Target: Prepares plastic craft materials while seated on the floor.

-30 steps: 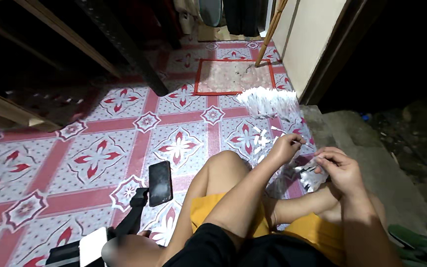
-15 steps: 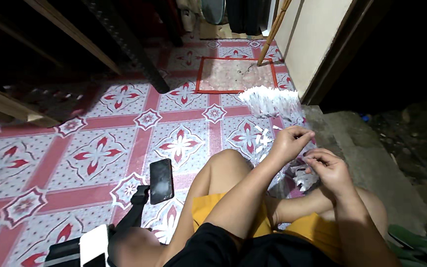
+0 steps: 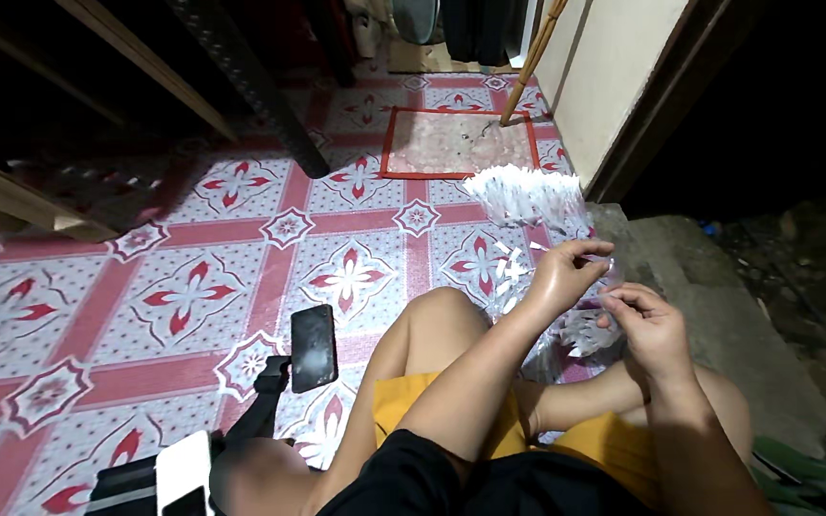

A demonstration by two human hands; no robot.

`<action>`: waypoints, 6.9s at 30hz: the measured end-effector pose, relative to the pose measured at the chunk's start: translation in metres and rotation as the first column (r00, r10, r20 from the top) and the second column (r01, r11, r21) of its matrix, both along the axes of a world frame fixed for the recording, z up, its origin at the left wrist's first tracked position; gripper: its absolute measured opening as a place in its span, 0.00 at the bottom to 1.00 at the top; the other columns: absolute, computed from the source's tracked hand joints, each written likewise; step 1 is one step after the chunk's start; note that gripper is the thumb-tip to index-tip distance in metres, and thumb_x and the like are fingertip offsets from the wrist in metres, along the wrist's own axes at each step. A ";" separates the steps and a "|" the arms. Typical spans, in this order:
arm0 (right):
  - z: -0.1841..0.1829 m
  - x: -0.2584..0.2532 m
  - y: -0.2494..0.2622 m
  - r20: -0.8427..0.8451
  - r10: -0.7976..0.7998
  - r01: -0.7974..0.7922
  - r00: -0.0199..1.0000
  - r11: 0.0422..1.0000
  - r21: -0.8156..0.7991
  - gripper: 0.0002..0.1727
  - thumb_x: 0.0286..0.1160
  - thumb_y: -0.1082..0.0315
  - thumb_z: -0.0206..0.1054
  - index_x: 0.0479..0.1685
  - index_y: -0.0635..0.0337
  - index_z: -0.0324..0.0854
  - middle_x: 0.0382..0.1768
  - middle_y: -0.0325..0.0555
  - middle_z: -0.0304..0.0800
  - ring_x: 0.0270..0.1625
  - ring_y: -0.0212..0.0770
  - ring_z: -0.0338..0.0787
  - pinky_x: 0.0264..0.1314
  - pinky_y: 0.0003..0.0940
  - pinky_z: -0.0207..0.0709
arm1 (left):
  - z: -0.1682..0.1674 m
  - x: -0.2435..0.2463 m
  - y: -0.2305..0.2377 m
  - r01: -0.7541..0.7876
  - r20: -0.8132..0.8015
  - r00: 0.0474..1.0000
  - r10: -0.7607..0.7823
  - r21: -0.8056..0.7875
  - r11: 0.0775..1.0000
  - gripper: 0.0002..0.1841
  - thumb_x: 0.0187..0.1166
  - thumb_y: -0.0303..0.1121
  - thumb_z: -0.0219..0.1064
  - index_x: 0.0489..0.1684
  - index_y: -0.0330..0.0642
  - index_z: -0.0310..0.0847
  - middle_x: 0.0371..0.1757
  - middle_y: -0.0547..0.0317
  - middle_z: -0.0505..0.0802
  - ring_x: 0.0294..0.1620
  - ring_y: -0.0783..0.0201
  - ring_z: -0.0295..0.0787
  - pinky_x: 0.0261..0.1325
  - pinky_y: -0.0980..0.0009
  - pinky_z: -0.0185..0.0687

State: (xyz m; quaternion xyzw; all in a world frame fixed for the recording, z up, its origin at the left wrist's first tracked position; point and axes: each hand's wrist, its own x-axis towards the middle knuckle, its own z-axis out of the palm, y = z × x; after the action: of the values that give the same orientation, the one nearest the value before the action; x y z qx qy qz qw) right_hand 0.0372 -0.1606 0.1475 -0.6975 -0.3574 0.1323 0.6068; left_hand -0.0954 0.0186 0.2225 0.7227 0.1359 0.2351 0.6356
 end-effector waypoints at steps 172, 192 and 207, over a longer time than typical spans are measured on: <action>0.006 0.077 -0.076 -0.252 0.637 -0.255 0.728 0.593 0.764 0.13 0.82 0.63 0.64 0.56 0.62 0.84 0.64 0.59 0.83 0.70 0.64 0.82 0.75 0.68 0.75 | -0.062 0.039 -0.018 0.703 -0.132 0.709 -0.693 0.221 0.676 0.19 0.81 0.46 0.71 0.64 0.47 0.84 0.50 0.61 0.94 0.47 0.69 0.92 0.54 0.63 0.91; 0.000 0.081 -0.080 -0.228 0.553 -0.214 0.801 0.621 0.754 0.12 0.84 0.66 0.62 0.57 0.64 0.83 0.65 0.59 0.82 0.69 0.61 0.83 0.72 0.64 0.79 | -0.056 0.031 -0.007 0.539 -0.070 0.838 -0.541 0.257 0.802 0.23 0.63 0.49 0.85 0.49 0.45 0.90 0.51 0.63 0.94 0.51 0.69 0.91 0.56 0.65 0.91; 0.007 0.069 -0.076 -0.207 0.489 -0.207 0.848 0.663 0.720 0.14 0.87 0.66 0.59 0.61 0.62 0.82 0.66 0.57 0.82 0.69 0.59 0.83 0.74 0.61 0.79 | -0.074 0.043 -0.019 0.605 -0.019 0.796 -0.605 0.068 0.793 0.26 0.75 0.40 0.76 0.72 0.50 0.78 0.56 0.59 0.94 0.53 0.66 0.93 0.58 0.62 0.92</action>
State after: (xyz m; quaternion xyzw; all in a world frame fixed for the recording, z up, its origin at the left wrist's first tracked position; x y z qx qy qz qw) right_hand 0.1066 -0.2365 0.1546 -0.3064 -0.3838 0.2435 0.8364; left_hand -0.0527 -0.0002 0.1484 0.7498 -0.1118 0.0255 0.6516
